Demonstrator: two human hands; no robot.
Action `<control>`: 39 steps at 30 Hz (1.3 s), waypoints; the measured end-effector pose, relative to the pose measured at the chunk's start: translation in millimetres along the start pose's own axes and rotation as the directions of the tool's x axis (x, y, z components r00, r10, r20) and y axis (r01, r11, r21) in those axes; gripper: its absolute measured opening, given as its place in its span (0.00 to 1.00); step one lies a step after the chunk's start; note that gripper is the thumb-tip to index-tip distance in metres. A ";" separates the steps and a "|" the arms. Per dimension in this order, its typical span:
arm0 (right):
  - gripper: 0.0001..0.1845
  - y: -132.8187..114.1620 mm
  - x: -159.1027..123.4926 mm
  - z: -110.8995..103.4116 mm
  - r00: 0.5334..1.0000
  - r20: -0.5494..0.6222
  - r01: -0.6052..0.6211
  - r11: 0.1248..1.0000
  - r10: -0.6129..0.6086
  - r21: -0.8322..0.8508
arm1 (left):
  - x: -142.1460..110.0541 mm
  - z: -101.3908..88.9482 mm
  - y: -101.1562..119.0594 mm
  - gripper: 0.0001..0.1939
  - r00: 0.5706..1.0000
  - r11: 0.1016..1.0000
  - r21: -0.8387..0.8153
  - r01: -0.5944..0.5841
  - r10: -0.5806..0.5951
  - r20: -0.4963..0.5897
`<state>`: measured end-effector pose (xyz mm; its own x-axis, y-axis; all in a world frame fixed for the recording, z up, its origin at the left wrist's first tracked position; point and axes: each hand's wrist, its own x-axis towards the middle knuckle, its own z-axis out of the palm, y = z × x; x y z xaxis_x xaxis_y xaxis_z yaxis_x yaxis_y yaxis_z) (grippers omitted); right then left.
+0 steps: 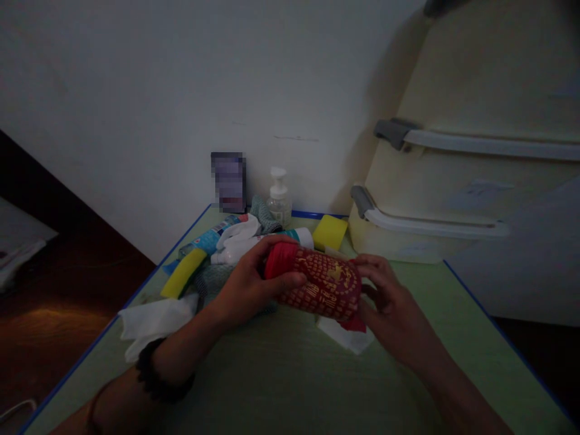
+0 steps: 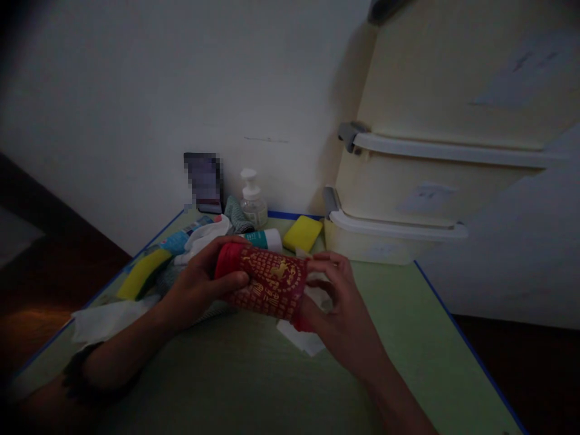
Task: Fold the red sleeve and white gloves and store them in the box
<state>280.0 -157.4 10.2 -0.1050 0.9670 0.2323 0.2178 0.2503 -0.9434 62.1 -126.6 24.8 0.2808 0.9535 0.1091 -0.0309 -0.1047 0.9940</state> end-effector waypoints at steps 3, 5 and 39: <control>0.15 -1.0 0.8 -4.8 0.999 -0.038 0.014 0.981 -0.007 0.192 | -1.3 4.0 1.2 0.17 0.997 0.997 0.055 -0.061 0.063 -0.038; 0.25 -1.8 -0.2 -5.0 0.996 0.084 -0.018 0.961 -0.006 0.277 | -3.4 7.4 1.7 0.16 0.996 0.988 0.127 -0.083 0.086 -0.012; 0.30 -1.8 5.6 -35.5 0.995 -0.085 0.006 0.894 -0.049 -0.449 | 15.8 -38.6 21.0 0.12 0.802 0.964 0.247 -0.095 0.221 -0.555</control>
<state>313.5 -150.6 21.6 -0.0327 0.9541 0.2978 0.6293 0.2511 -0.7354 28.8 -102.8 47.4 -0.3138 0.8983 0.3074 0.1809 -0.2613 0.9482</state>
